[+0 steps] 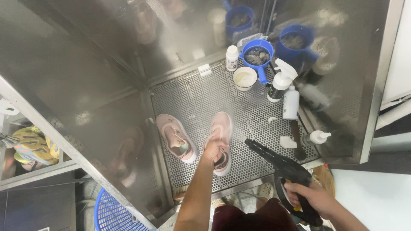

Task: The person uses a handheld pressure washer to clean a pair of pink sneakers on a perforated metal work surface. They hold one shoe at a time, spraying the upper, sole, and interior while rotating the shoe to cover different areas. Cleaning supplies and containers are visible nearby.

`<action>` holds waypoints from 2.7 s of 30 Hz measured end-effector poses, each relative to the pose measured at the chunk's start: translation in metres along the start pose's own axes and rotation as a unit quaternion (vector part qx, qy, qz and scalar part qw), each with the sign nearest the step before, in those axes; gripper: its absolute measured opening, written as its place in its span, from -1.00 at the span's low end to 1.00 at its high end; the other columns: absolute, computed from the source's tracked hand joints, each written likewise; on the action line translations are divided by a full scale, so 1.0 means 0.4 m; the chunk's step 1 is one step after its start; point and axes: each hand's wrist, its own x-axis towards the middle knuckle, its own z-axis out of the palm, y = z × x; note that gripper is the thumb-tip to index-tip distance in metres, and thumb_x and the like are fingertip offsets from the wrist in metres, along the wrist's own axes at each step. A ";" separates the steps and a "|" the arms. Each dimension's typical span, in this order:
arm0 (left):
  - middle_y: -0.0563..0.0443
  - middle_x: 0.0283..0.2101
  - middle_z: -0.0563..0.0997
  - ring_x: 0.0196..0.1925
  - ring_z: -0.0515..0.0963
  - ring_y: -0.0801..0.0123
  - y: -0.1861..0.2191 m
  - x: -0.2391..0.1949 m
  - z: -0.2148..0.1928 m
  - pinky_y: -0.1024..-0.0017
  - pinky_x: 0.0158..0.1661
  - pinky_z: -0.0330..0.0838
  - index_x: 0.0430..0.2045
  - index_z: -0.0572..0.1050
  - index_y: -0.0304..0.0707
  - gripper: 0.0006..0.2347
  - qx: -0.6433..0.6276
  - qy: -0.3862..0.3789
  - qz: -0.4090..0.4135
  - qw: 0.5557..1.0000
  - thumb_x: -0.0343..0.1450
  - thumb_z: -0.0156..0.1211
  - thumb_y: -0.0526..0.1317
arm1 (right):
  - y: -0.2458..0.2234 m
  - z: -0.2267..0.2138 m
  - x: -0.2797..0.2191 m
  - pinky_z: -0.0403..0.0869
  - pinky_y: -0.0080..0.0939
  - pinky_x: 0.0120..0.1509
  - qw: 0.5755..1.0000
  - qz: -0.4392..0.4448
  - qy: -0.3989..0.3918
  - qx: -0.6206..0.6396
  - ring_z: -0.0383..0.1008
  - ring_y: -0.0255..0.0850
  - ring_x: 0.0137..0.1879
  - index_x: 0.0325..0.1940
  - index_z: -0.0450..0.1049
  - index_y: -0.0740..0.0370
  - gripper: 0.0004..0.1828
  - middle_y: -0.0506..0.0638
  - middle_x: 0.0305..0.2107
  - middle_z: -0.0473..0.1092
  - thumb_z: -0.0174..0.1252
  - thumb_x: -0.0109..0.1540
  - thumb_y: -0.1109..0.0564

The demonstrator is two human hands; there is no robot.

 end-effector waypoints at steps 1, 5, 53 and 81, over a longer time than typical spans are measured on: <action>0.07 -0.32 0.51 -0.43 0.44 0.45 0.008 -0.009 0.014 0.54 -0.49 0.24 0.19 0.36 -0.11 -0.41 -0.018 0.003 -0.002 1.000 0.21 0.05 -0.54 | 0.004 -0.001 0.001 0.32 -0.11 -0.39 1.000 0.001 0.005 -0.006 0.25 -0.19 -0.56 -0.56 0.30 0.27 -0.67 0.00 -0.71 0.24 0.13 0.24 0.08; 0.10 -0.32 0.54 -0.34 0.54 0.47 0.020 -0.025 0.027 0.57 -0.32 0.45 0.05 0.40 -0.25 -0.52 -0.050 -0.034 0.010 0.998 0.22 0.01 -0.56 | 0.009 -0.016 0.012 0.33 -0.10 -0.40 0.999 -0.021 0.027 -0.031 0.28 -0.18 -0.56 -0.57 0.28 0.28 -0.63 0.01 -0.71 0.24 0.16 0.26 0.08; 0.02 -0.23 0.51 -0.33 0.53 0.51 0.064 -0.072 0.042 0.57 -0.37 0.40 0.14 0.38 -0.45 -0.57 0.069 -0.156 -0.029 0.985 0.35 0.20 -0.49 | 0.040 -0.018 -0.038 0.42 -0.15 -0.14 0.991 -0.064 0.106 -0.055 0.44 -0.18 -0.31 -0.19 0.45 0.32 -0.73 0.05 -0.52 0.43 0.20 0.20 0.06; -0.19 0.43 0.30 0.42 0.31 0.16 -0.120 -0.017 0.110 0.38 0.26 0.27 0.37 0.17 -0.36 -0.30 0.169 -0.064 0.007 0.984 0.21 0.10 -0.51 | 0.079 -0.009 0.024 0.43 -0.08 -0.26 0.995 -0.015 0.093 0.036 0.39 -0.15 -0.41 -0.34 0.41 0.39 -0.72 0.01 -0.57 0.34 0.27 0.21 0.09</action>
